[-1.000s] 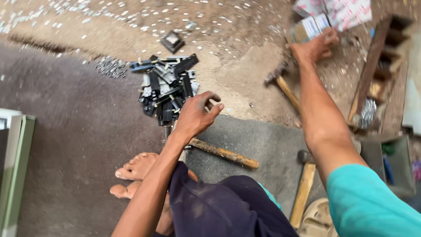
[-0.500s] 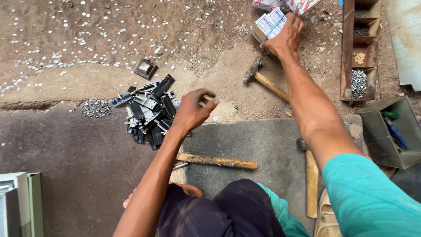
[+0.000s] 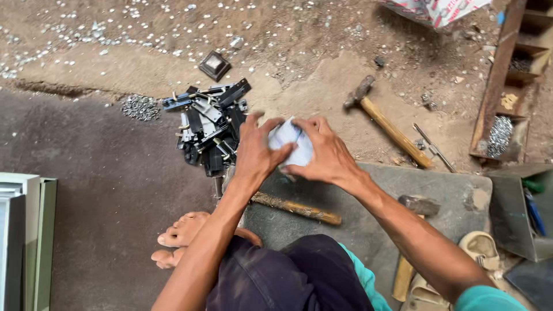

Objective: The person unpacks a box of metal hardware and attaches black metal brackets to the corners of rectangular metal frames using a hammer. They work on multiple frames, placing them on the floor and securing the brackets one by one.

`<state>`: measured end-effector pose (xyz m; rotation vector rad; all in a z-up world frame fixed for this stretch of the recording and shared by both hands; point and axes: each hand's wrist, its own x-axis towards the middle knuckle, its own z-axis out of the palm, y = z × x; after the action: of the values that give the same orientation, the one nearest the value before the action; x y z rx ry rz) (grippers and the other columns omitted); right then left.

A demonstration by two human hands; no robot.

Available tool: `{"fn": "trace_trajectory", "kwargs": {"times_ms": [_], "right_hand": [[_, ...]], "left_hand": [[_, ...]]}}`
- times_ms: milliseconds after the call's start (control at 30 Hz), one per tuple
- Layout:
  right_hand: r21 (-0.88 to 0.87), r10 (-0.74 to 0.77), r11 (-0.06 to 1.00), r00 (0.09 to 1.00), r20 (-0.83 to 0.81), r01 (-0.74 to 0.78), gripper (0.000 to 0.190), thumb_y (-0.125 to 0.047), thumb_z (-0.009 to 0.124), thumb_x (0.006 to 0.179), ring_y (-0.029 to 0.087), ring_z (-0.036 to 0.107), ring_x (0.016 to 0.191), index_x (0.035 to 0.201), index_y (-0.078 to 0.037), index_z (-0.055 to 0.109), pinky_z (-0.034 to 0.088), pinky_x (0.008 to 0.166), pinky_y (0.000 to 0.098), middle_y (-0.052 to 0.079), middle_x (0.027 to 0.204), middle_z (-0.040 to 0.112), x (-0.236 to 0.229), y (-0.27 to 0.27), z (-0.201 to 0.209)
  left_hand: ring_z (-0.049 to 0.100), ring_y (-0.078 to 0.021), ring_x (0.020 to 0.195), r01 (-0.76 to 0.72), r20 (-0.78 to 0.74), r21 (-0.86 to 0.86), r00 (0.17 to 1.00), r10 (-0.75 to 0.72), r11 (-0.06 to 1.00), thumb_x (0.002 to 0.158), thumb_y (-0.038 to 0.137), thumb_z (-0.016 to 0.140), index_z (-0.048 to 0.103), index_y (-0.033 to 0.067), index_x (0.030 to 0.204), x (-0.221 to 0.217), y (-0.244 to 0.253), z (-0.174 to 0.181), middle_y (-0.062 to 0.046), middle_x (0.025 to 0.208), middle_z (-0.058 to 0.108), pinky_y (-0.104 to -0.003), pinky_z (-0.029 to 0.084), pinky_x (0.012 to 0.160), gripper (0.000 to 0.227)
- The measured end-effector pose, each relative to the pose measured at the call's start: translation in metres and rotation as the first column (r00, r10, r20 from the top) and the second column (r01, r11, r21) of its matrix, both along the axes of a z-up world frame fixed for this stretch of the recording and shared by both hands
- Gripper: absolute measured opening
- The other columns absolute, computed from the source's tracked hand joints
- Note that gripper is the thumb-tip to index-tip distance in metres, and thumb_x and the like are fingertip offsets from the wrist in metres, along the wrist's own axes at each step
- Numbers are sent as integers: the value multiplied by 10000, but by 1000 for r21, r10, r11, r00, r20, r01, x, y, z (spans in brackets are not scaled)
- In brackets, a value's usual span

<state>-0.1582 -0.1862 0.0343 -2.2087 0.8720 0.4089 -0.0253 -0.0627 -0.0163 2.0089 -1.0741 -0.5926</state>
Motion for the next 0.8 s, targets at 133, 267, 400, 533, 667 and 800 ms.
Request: {"fn": "trace_trajectory", "kwargs": {"times_ms": [133, 267, 400, 533, 667, 800], "right_hand": [[58, 185, 976, 945, 268, -208, 1063, -397, 963, 617, 372, 584, 1265, 1475, -27, 455, 479, 1067, 461, 210, 1422, 534, -28, -15, -16], [92, 272, 942, 894, 356, -323, 1087, -372, 979, 571, 381, 569, 1299, 1465, -11, 476, 460, 1078, 472, 223, 1443, 562, -23, -34, -24], [214, 191, 946, 950, 247, -245, 997, -371, 939, 578, 288, 678, 1159, 1434, -53, 541, 550, 983, 416, 157, 1330, 678, -21, -36, -15], [45, 342, 918, 843, 414, -394, 839, -361, 952, 648, 325, 672, 1177, 1346, -37, 618, 543, 1007, 434, 186, 1285, 706, -17, -36, -16], [120, 353, 918, 916, 189, -378, 820, -373, 946, 604, 284, 698, 962, 1315, -85, 656, 562, 883, 389, 126, 1020, 762, -3, -31, -10], [126, 403, 896, 898, 173, -427, 834, -324, 937, 632, 245, 713, 950, 1398, -162, 648, 562, 879, 364, 62, 1128, 794, -2, -37, -8]], "left_hand": [[615, -352, 1097, 117, 22, 115, 993, -120, 987, 855, 317, 782, 689, 48, 1237, -4, 22, -1, -185, 1210, 660, -455, 529, 922, 477], [676, -282, 877, 239, 438, 247, 837, -329, 939, 926, 120, 684, 686, -41, 1099, -20, -9, -13, -193, 1023, 692, -389, 590, 730, 236], [699, -244, 768, 281, 466, 442, 739, -486, 852, 855, 87, 667, 662, -71, 1000, -21, -26, -18, -177, 901, 696, -335, 603, 620, 214], [691, -185, 627, 334, 365, 542, 733, -574, 771, 976, 109, 609, 641, -115, 1028, -9, -41, -24, -184, 854, 685, -302, 583, 467, 232], [670, -199, 672, 380, 517, 475, 609, -601, 794, 933, 181, 633, 652, -55, 978, -1, -35, -32, -198, 887, 674, -281, 555, 488, 240], [656, -158, 600, 470, 349, 523, 643, -682, 711, 1026, 170, 594, 638, -104, 1023, 5, -29, -37, -159, 803, 667, -292, 548, 454, 277]]}}
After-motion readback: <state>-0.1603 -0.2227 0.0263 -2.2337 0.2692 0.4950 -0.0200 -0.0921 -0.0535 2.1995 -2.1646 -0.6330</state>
